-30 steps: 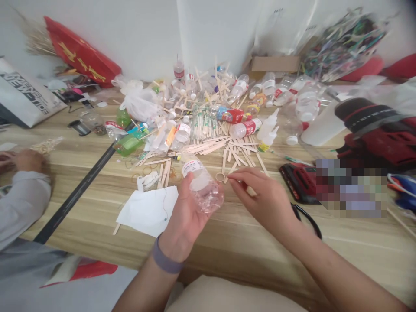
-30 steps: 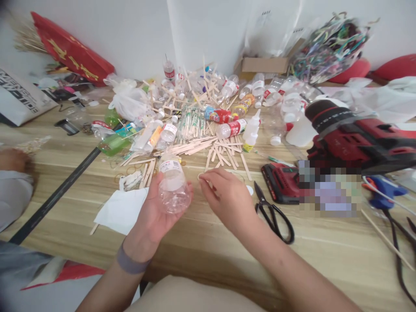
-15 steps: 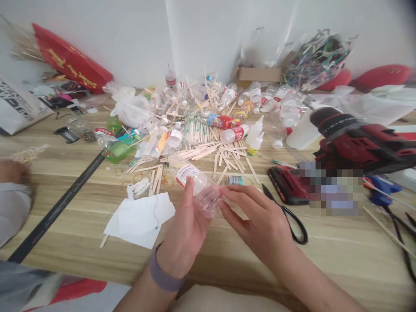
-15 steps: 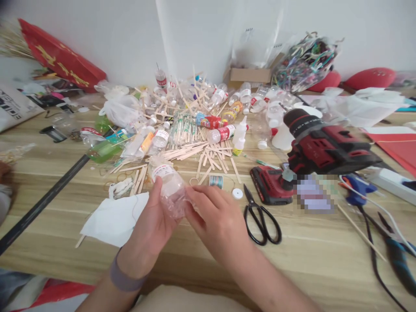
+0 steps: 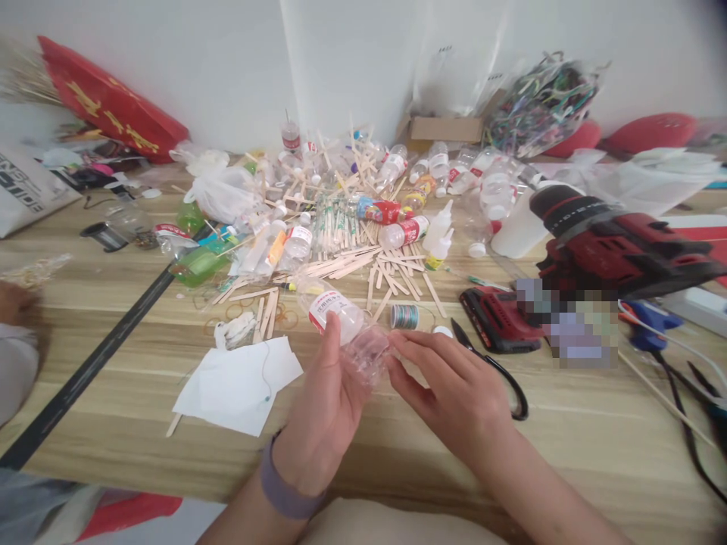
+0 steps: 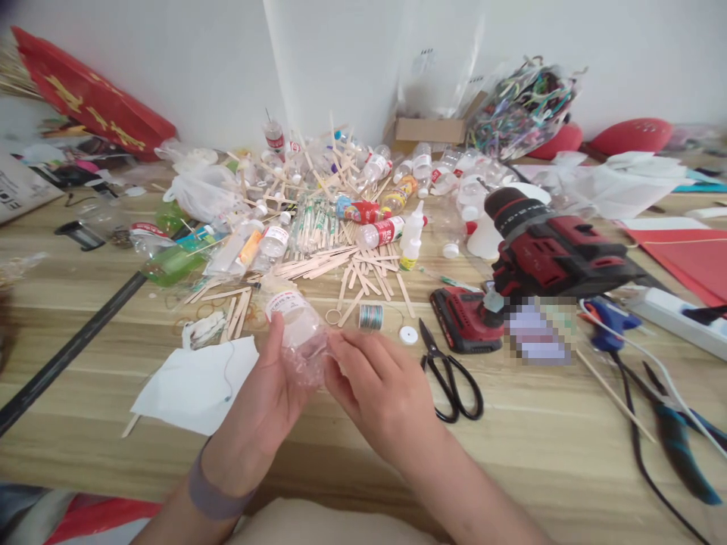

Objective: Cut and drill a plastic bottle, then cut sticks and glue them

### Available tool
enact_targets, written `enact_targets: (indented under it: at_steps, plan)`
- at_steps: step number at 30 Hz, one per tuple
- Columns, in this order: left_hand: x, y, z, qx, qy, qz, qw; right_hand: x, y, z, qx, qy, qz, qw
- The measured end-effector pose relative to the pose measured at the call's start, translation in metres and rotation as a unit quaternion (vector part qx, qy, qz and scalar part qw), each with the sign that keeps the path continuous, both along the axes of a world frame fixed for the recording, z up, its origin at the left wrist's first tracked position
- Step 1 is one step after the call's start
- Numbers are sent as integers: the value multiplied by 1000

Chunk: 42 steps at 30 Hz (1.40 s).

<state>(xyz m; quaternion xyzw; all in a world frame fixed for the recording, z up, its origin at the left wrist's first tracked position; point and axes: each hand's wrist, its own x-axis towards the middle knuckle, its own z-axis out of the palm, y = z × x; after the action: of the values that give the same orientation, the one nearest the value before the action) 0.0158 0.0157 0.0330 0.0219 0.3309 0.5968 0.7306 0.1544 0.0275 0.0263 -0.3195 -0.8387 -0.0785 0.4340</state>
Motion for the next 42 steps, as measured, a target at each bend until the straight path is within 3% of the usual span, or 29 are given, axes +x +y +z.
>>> enact_targets:
  at_steps: [4,7,13,18,30,42]
  plan:
    - [0,1,9,-9,-8,45,999,3,1,-1,20,-16,-8,1000]
    - [-2,3,13,-17,-8,42,999,7,3,-3,23,-15,-10,1000]
    - [-5,3,5,-26,-12,31,999,8,5,-3,24,-8,-7,1000]
    - [-2,3,-1,18,-25,51,998,6,2,-5,-6,7,-29,1000]
    - [9,1,-4,8,-40,34,999,0,-4,-22,-27,60,-74,995]
    - [24,0,7,-38,-30,66,997,4,2,-22,-12,25,-157,987]
